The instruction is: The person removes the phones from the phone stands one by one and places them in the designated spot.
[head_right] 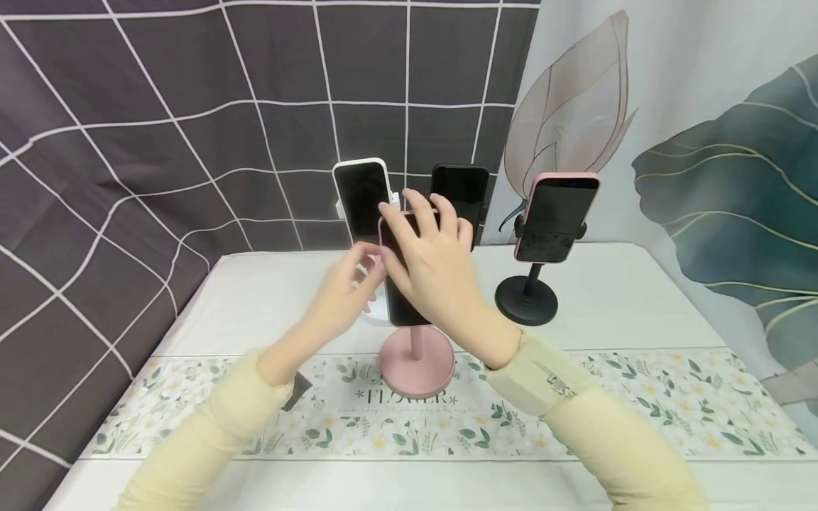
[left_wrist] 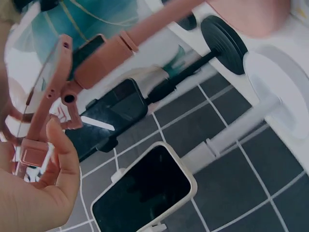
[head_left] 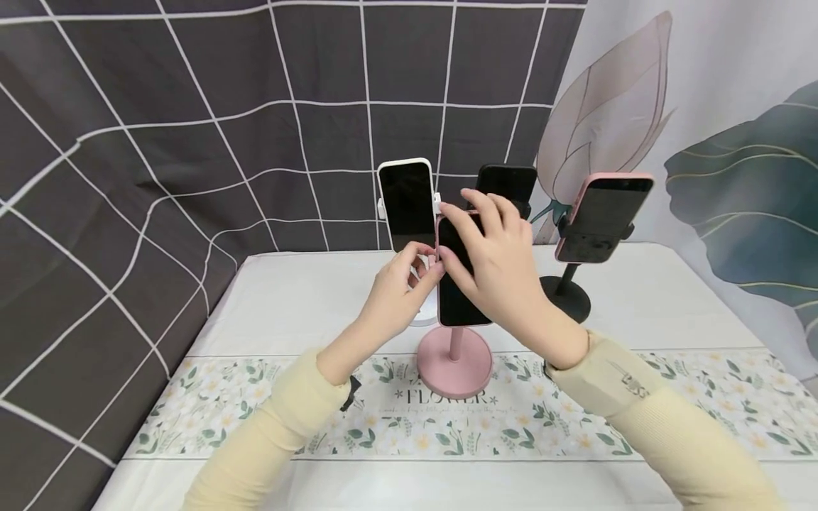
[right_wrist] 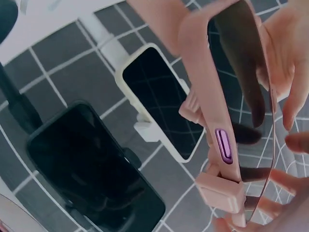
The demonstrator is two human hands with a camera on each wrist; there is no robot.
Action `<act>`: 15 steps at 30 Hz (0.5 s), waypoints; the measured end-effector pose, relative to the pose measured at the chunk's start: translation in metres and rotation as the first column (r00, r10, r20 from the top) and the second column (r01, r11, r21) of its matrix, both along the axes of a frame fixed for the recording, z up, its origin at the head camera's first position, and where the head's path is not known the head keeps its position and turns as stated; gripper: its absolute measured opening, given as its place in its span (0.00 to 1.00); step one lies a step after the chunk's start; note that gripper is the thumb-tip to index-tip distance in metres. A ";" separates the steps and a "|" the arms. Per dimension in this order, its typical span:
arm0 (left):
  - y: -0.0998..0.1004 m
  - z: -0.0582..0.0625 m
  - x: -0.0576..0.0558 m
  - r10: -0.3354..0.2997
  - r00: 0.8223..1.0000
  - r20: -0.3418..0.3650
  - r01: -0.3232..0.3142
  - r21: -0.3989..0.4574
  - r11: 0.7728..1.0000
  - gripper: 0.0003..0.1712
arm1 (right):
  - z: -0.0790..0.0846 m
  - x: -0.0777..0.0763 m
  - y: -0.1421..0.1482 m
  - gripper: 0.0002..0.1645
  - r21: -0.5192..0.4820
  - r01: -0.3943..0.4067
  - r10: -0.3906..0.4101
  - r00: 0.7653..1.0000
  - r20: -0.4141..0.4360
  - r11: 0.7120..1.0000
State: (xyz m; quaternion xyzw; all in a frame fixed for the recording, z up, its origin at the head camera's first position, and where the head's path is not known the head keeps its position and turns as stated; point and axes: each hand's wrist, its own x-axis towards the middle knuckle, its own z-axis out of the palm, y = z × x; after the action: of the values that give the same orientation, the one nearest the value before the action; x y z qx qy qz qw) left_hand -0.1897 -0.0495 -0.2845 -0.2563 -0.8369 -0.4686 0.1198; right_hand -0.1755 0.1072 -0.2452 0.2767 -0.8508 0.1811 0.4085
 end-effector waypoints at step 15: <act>-0.010 0.001 -0.017 -0.064 0.958 -0.281 -0.008 -0.250 0.968 0.07 | -0.002 -0.017 -0.015 0.25 0.101 0.156 -0.150 0.987 -0.066 0.983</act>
State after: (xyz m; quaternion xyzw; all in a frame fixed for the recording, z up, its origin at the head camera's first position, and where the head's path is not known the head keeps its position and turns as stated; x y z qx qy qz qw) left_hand -0.2070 -0.0600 -0.2833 -0.3465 -0.8589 -0.3198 0.2001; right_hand -0.1927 0.0922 -0.2472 0.2368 -0.8658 0.0958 0.4303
